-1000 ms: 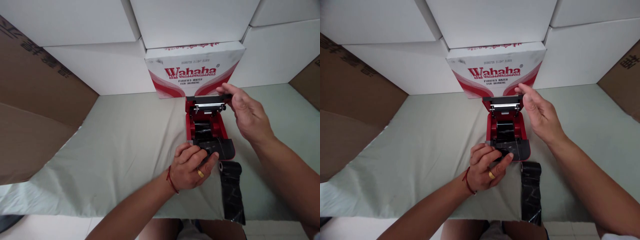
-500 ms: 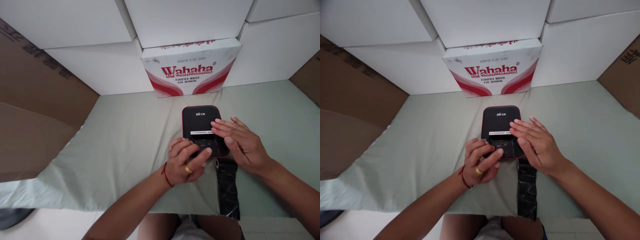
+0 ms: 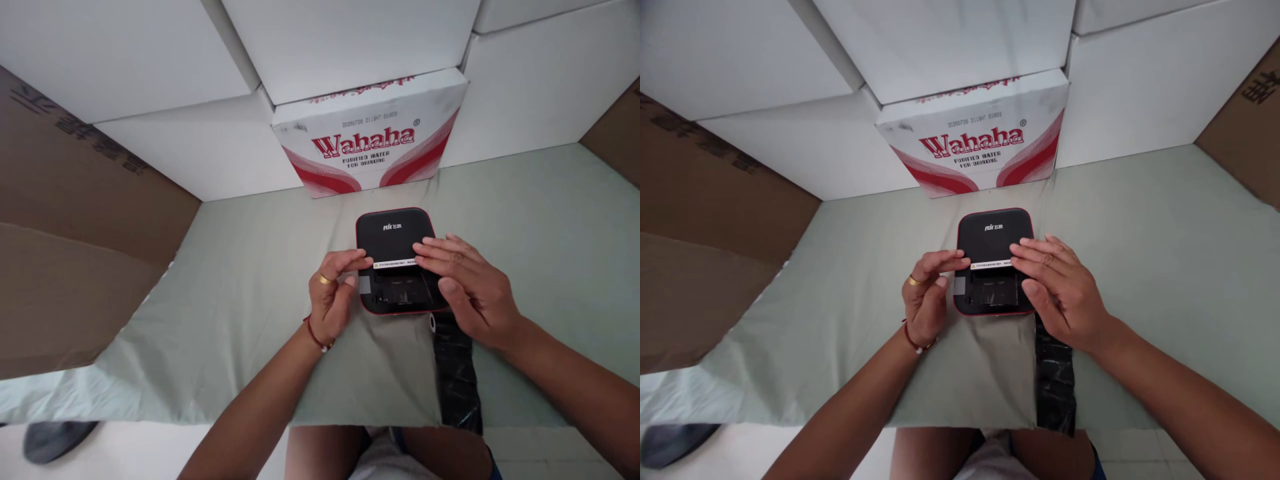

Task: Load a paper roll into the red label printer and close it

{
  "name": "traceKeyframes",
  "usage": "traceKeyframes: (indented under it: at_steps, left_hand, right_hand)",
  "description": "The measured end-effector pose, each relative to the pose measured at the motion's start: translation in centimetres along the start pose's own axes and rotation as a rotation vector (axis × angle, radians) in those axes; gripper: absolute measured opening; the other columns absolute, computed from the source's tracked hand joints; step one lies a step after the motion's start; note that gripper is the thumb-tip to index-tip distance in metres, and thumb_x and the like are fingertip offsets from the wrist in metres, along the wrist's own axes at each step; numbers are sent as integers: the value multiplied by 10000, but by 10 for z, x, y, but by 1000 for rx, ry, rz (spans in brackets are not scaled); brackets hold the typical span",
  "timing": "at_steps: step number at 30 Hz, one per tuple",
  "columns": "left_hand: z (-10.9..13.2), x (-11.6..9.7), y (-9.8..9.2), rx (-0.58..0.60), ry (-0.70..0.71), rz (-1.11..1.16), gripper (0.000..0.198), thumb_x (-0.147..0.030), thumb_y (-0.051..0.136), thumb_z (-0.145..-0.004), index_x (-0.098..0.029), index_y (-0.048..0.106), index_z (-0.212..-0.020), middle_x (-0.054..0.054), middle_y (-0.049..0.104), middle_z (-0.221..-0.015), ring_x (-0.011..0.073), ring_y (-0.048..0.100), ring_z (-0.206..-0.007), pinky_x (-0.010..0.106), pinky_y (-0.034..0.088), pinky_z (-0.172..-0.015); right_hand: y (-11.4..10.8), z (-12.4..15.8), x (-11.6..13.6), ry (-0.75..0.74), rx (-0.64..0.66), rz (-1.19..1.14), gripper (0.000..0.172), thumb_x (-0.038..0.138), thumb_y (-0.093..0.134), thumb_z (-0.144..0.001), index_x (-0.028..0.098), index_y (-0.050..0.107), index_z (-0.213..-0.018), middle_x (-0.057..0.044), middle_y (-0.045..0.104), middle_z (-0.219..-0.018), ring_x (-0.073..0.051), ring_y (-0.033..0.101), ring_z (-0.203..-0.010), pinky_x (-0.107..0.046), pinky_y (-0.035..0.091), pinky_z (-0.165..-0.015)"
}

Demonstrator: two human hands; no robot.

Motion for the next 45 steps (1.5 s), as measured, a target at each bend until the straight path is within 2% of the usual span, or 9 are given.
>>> traceKeyframes:
  at_steps: [5,8,12,22,26,30,34,37,45]
  left_hand:
    - [-2,13,-1,-1,-175,337,666,-379,854,-918,-359,608,-1536,32,820,-1305,268,693,-1399,476,460,-1277]
    - [-9,22,-1,98,-317,475,985,-460,956,-777,-439,490,-1645,9,529,-1748,332,385,-1700,536,264,-1429]
    - [-13,27,6,218,-470,624,1209,-477,971,-720,-529,308,-1729,-79,245,-1896,353,86,-1802,575,89,-1481]
    - [3,31,23,175,-547,727,1171,-529,889,-808,-509,205,-1758,-30,224,-1904,347,170,-1791,570,229,-1450]
    - [0,31,24,133,-537,769,1130,-523,918,-784,-488,298,-1728,-11,284,-1883,342,250,-1767,539,276,-1431]
    - [-1,36,25,-47,-554,779,871,-526,858,-839,-430,475,-1615,38,491,-1755,308,458,-1647,501,419,-1333]
    - [1,44,19,-407,-656,571,297,-343,753,-871,-266,700,-1153,53,751,-1165,162,712,-978,294,573,-844]
    - [2,43,15,-499,-717,406,45,-241,648,-852,-224,668,-890,-2,673,-819,106,554,-660,228,419,-591]
    - [-4,37,15,-315,-766,325,74,-210,569,-788,-222,642,-793,-26,594,-660,110,468,-579,246,339,-549]
  right_hand:
    - [-5,12,13,-178,-85,102,378,381,478,-1140,242,827,-1188,-115,804,-1068,-290,672,-1141,-480,587,-1006]
    - [-8,16,13,-175,-122,134,386,370,469,-1146,259,838,-1128,-79,703,-907,-256,601,-967,-438,555,-866]
    - [-9,15,11,-167,-54,125,365,333,457,-1149,259,815,-1166,-60,713,-905,-236,621,-917,-432,543,-831]
    - [-16,-5,22,-242,-2,21,252,256,534,-1108,212,780,-1074,-94,812,-996,-237,704,-962,-416,602,-878]
    - [-26,-45,22,3,143,-85,238,226,552,-1116,226,747,-981,-49,829,-1008,-182,757,-893,-333,596,-835]
    - [-12,-91,20,287,554,286,273,225,522,-1106,218,794,-1078,-66,848,-1098,-231,799,-953,-345,572,-821]
    - [16,-119,17,425,931,710,360,79,511,-1005,198,793,-1194,-138,848,-1214,-316,817,-1015,-365,524,-725]
    - [32,-126,13,424,993,785,374,67,493,-984,183,797,-1169,-183,849,-1178,-353,820,-1027,-375,510,-699]
    - [34,-119,4,477,913,784,387,191,561,-1000,203,732,-1347,-201,843,-1165,-393,824,-1049,-386,522,-698]
Point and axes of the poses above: each hand's wrist, its own z-axis away from the middle knuckle, its own y-axis out of the palm, x = y × z, the point moved 2 cm from there along -z, towards the middle knuckle
